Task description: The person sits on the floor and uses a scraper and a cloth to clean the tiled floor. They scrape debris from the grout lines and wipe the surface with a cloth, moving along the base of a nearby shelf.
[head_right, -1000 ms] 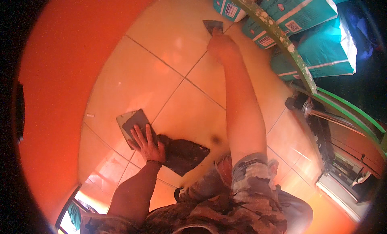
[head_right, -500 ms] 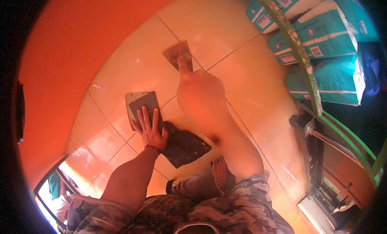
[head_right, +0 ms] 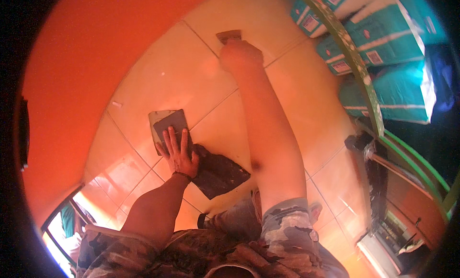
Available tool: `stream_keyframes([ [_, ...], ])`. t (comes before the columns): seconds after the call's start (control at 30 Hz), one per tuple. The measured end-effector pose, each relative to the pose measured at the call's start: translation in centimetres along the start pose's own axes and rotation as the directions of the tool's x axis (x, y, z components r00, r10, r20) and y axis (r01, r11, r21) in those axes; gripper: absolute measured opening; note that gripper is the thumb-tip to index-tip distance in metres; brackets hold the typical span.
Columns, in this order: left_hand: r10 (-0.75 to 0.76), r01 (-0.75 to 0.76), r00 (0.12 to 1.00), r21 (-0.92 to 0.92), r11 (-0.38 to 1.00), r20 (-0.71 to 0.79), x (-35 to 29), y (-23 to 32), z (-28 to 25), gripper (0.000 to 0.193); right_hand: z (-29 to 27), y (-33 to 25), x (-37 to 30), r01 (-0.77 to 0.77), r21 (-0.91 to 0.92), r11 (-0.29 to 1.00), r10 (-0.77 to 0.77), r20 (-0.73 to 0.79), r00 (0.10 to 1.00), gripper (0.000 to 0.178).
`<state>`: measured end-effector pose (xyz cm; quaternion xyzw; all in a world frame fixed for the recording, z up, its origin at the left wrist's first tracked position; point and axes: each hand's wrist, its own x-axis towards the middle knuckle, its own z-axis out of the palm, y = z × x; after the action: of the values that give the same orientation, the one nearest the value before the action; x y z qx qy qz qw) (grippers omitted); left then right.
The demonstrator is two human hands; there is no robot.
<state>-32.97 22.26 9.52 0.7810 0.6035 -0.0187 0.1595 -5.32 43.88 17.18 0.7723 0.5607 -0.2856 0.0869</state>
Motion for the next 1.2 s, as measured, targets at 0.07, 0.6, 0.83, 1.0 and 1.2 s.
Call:
stream_keyframes([
  [0.07, -0.004, 0.004, 1.0, -0.002, 1.0, 0.015, -0.3, -0.1, -0.2, 0.085, -0.6, 0.4, -0.6, 0.019, 0.064, 0.998, -0.019, 0.003, 1.0, 0.067],
  [0.6, 0.012, -0.012, 1.0, -0.041, 0.999, -0.007, -0.1, -0.1, -0.2, 0.086, 4.4, -0.5, -0.3, -0.02, 0.148, 0.989, 0.024, -0.026, 0.999, 0.074],
  [0.83, -0.03, 0.03, 0.999, -0.017, 0.999, 0.022, -0.3, 0.0, -0.5, 0.084, -6.8, -3.2, -3.8, -0.045, 0.167, 0.985, 0.043, 0.015, 0.999, 0.053],
  [1.0, -0.034, 0.035, 0.999, -0.031, 0.999, 0.018, -0.6, -0.4, 0.0, 0.084, -5.1, -0.9, -10.6, 0.205, 0.199, 0.958, -0.117, -0.382, 0.917, 0.061],
  [1.2, -0.022, 0.022, 0.999, -0.012, 1.0, 0.031, -0.4, -0.2, -0.6, 0.084, 4.1, 1.1, -7.2, 0.045, 0.2, 0.979, -0.018, -0.131, 0.991, 0.077],
])
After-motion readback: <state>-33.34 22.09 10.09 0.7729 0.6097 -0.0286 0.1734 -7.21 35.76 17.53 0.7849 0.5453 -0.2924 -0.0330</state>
